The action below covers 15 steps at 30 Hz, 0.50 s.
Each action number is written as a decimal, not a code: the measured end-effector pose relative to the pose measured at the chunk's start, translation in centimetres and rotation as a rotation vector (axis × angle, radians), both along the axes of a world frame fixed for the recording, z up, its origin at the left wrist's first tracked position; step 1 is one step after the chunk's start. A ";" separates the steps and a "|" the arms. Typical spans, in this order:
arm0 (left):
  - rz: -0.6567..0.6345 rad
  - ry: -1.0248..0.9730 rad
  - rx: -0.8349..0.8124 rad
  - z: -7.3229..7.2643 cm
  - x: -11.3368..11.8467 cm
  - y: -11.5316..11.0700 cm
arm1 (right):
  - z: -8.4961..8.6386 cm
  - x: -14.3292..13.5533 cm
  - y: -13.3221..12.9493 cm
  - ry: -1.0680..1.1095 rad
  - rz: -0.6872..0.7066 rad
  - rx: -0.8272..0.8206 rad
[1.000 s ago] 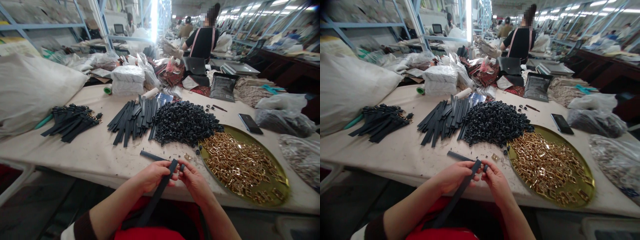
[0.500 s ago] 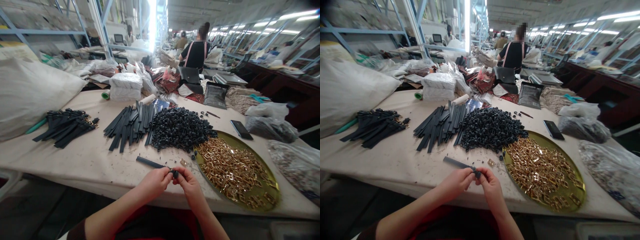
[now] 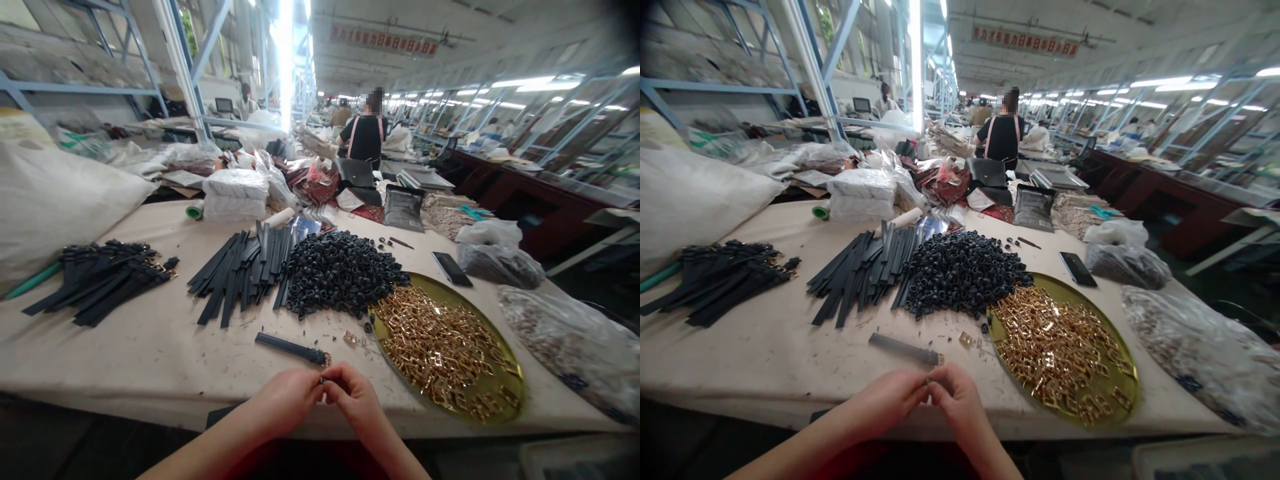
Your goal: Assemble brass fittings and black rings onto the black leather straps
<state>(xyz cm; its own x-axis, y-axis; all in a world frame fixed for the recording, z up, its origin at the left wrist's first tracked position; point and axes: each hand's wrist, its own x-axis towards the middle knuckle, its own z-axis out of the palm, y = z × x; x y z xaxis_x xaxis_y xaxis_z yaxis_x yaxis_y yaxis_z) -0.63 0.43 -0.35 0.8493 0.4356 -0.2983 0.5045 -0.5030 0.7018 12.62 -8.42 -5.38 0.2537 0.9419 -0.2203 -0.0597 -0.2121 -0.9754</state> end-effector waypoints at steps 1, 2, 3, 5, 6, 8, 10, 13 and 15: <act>-0.021 -0.012 -0.069 0.3 -0.3 0.0 | 0.0 0.1 -0.1 0.019 0.012 -0.004; -0.032 -0.008 -0.138 0.6 -0.6 0.0 | 0.1 0.3 -0.2 0.039 0.012 -0.011; -0.028 0.004 -0.193 0.9 -0.9 0.0 | 0.2 0.4 -0.3 0.061 0.003 -0.018; 0.010 0.003 -0.246 1.4 -1.5 0.0 | 0.6 0.6 -0.3 0.104 -0.035 -0.027; 0.031 -0.022 -0.249 1.6 -1.7 0.0 | 0.8 0.5 -0.2 0.138 -0.049 -0.029; 0.058 -0.086 -0.258 2.0 -2.0 0.0 | 1.1 0.0 -0.1 0.221 -0.047 -0.033; 0.073 -0.073 -0.329 2.1 -2.2 -0.1 | 1.1 -0.8 0.1 0.297 -0.031 -0.039; 0.103 -0.028 -0.392 1.7 -2.1 -0.3 | 0.6 -2.0 0.4 0.348 -0.035 -0.057; 0.148 -0.073 -0.352 1.1 -1.9 -0.5 | 0.0 -2.4 0.7 0.355 -0.051 -0.061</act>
